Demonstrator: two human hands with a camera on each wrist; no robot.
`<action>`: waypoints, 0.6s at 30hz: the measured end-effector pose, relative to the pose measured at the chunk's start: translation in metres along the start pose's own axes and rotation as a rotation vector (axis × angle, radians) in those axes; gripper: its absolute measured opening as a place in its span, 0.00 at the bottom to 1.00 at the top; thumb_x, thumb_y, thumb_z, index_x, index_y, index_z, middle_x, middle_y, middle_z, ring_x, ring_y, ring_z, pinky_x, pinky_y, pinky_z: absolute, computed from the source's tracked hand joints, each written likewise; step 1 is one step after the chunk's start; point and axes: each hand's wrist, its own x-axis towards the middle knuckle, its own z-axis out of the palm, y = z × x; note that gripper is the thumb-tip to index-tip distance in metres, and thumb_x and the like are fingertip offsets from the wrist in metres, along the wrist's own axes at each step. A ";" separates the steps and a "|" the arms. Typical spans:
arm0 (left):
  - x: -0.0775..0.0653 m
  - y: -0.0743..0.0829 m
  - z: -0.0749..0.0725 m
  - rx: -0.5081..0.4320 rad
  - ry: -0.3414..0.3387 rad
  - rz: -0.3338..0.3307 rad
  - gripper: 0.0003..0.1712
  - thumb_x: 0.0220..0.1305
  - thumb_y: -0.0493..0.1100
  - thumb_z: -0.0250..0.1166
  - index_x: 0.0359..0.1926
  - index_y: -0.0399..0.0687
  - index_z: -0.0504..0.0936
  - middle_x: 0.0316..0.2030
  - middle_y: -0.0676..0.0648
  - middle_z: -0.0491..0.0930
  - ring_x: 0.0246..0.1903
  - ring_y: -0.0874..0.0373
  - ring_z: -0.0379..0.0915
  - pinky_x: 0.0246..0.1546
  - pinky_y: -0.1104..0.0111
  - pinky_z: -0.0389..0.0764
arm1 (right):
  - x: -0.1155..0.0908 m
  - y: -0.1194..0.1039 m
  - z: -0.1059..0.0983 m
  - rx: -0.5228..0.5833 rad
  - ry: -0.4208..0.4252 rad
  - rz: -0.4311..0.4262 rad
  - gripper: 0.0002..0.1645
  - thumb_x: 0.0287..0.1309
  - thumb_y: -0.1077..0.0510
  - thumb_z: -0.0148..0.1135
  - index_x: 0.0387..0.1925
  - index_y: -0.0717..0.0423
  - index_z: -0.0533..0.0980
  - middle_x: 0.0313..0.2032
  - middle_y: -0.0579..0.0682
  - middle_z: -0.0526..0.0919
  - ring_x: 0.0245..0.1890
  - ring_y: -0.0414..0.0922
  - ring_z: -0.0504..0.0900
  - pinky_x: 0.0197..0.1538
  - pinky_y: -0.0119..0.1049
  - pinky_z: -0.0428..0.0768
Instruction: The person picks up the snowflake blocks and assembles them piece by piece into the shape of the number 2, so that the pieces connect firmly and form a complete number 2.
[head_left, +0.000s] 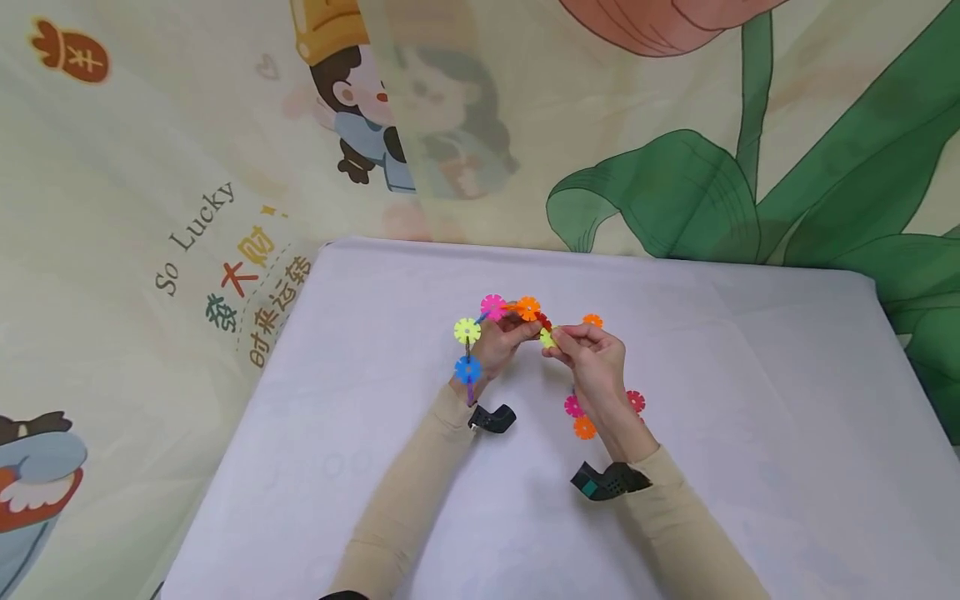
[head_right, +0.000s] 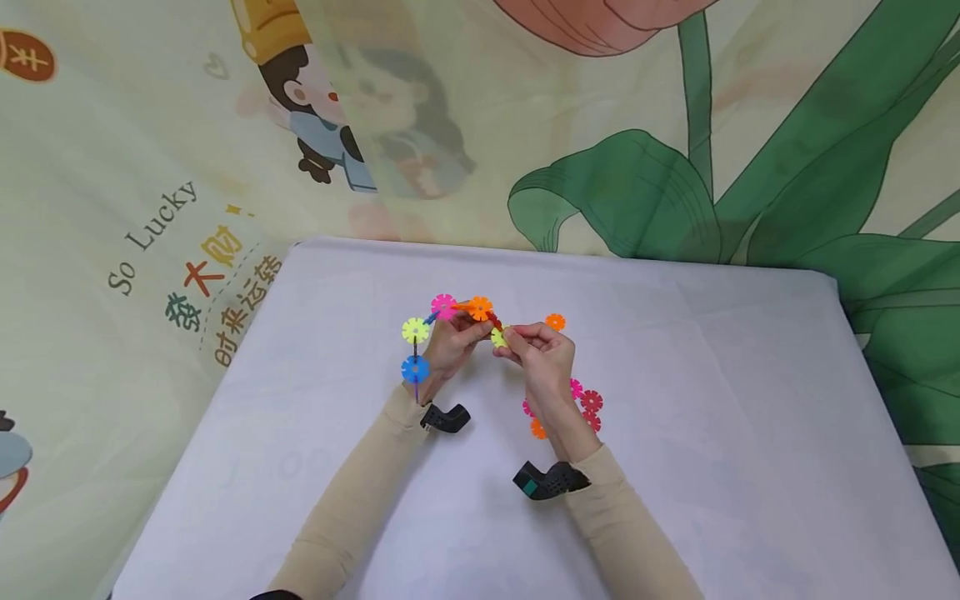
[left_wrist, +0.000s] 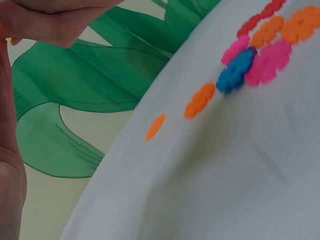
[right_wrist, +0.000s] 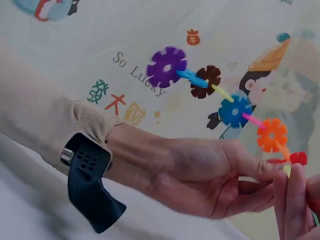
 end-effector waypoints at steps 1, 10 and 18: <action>0.001 0.000 0.000 0.005 -0.001 -0.001 0.09 0.64 0.32 0.65 0.40 0.26 0.79 0.33 0.54 0.85 0.34 0.63 0.81 0.41 0.72 0.82 | 0.000 -0.001 0.000 0.020 -0.008 0.016 0.08 0.61 0.66 0.65 0.39 0.69 0.78 0.31 0.50 0.84 0.26 0.44 0.86 0.40 0.31 0.83; 0.010 0.012 -0.005 -0.012 -0.106 0.013 0.23 0.65 0.19 0.53 0.36 0.48 0.87 0.33 0.53 0.85 0.33 0.61 0.82 0.39 0.71 0.83 | -0.005 -0.001 -0.002 -0.030 -0.080 0.050 0.06 0.65 0.62 0.62 0.41 0.61 0.75 0.33 0.47 0.87 0.32 0.42 0.88 0.39 0.30 0.84; 0.008 0.015 -0.006 -0.019 -0.151 -0.111 0.24 0.69 0.23 0.51 0.36 0.51 0.88 0.33 0.52 0.85 0.33 0.62 0.79 0.40 0.75 0.81 | -0.008 -0.001 -0.002 -0.131 -0.185 0.040 0.09 0.66 0.61 0.61 0.43 0.63 0.74 0.31 0.45 0.87 0.31 0.40 0.86 0.38 0.27 0.81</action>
